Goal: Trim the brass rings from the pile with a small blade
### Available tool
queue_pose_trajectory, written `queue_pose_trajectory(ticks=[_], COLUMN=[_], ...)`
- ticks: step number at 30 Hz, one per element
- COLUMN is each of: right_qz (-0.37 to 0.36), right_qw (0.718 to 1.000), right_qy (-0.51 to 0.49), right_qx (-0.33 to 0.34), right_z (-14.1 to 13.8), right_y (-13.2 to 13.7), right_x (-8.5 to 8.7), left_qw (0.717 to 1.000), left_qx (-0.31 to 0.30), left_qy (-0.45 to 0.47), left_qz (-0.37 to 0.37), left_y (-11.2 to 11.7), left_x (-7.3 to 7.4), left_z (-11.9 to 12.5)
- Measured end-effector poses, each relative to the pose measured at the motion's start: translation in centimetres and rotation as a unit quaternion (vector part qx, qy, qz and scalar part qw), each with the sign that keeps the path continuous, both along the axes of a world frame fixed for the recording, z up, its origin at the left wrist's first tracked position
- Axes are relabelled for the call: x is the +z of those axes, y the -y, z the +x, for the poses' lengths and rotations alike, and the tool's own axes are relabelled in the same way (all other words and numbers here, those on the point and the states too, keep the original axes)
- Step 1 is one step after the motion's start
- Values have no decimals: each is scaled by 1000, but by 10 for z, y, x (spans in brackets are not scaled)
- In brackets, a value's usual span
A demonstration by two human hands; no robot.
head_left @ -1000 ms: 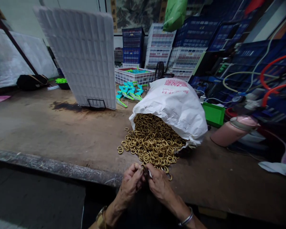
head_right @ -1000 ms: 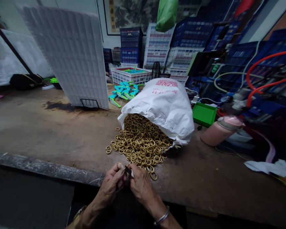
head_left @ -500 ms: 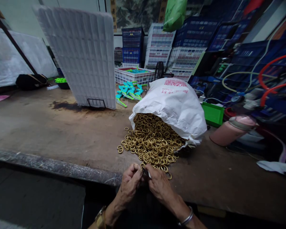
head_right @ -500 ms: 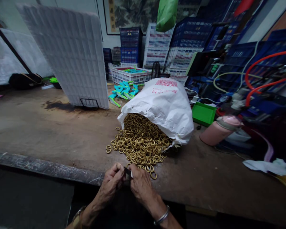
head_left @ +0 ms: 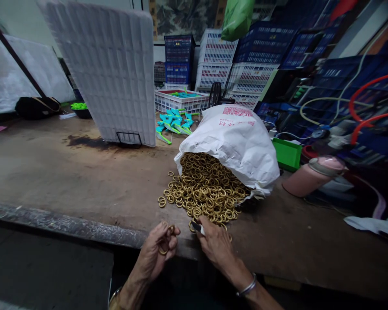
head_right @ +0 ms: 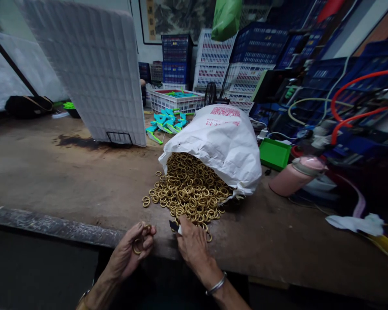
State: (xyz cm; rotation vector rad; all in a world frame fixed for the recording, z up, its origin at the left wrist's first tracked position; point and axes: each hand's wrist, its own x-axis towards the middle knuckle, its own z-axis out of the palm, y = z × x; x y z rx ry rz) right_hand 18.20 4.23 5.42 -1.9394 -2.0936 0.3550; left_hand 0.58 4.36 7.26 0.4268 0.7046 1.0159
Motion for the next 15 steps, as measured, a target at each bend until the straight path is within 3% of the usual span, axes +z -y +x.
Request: queue_pose_trajectory(ticks=[10, 15], right_qz=[-18, 1], right_qw=[998, 998], right_qy=[39, 13], right_qx=[-46, -60], right_z=[-15, -16], right_y=[-5, -7], right_x=[-6, -7], left_qw=[995, 997], left_qx=[-5, 7], left_qy=[76, 13], left_qz=[-68, -80], left_y=[-5, -5], left_x=[-21, -23], left_z=[-4, 7])
